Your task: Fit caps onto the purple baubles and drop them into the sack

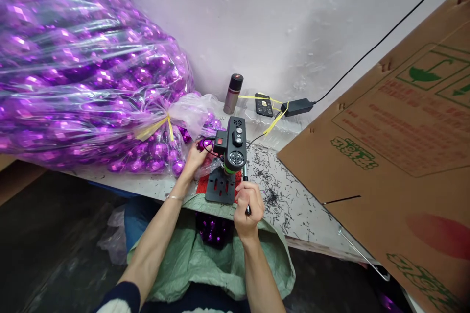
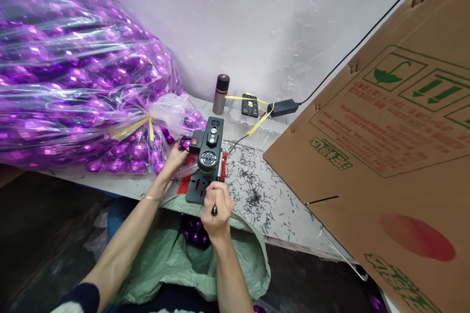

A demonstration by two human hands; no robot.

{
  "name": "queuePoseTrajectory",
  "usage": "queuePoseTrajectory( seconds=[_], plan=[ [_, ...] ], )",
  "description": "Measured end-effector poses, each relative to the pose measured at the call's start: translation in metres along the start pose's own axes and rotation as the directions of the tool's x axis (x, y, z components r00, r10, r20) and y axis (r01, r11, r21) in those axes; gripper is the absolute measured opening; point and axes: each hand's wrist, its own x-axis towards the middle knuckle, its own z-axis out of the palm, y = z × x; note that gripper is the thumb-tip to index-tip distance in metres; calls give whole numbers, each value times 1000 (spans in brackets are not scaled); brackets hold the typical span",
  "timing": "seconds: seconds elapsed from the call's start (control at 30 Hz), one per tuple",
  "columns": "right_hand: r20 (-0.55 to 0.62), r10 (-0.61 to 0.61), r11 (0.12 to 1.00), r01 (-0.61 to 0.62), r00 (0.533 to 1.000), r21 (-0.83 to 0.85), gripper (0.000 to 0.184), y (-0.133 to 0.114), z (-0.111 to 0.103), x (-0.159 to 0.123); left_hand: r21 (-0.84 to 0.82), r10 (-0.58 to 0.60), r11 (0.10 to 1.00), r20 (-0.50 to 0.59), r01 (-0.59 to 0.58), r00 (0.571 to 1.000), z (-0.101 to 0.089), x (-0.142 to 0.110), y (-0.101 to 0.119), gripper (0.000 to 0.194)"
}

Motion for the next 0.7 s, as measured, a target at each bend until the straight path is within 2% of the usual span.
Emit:
queuePoseTrajectory(
  seconds=[0.07, 0.17, 0.27, 0.33, 0.47, 0.53, 0.57, 0.63, 0.7],
  plan=[
    [-8, 15, 1000, -15, 1000, 6, 30, -2, 0, 4, -224, -117, 967, 20, 118, 993, -16, -26, 1, 61],
    [-16, 38, 999, -38, 999, 11, 31, -4, -1, 9, -419, -179, 881, 133, 219, 975, -36, -70, 6, 66],
    [-12, 44, 999, -44, 999, 14, 31, -5, -1, 11, -486, -234, 814, 224, 317, 946, -45, -104, 9, 70],
    [-4, 41, 999, -41, 999, 12, 31, -5, -2, 11, -501, -270, 787, 244, 359, 931, -45, -118, 6, 68],
    [2, 33, 999, -33, 999, 9, 30, -6, -3, 11, -427, -300, 828, 209, 363, 931, -37, -131, -8, 71],
    [7, 27, 1000, -27, 1000, 7, 30, -6, -3, 12, -329, -266, 892, 175, 311, 948, -30, -132, -16, 73],
    [10, 23, 1000, -23, 1000, 5, 30, -6, -4, 12, -253, -220, 935, 135, 248, 966, -27, -131, -20, 73],
    [20, 17, 1000, -17, 1000, -1, 30, -6, -4, 13, -38, -52, 998, 44, 53, 998, -21, -129, -26, 67],
    [26, 12, 1000, -12, 1000, -9, 29, -6, -5, 12, 191, 158, 969, 24, -160, 987, -15, -126, -30, 59]
  ],
)
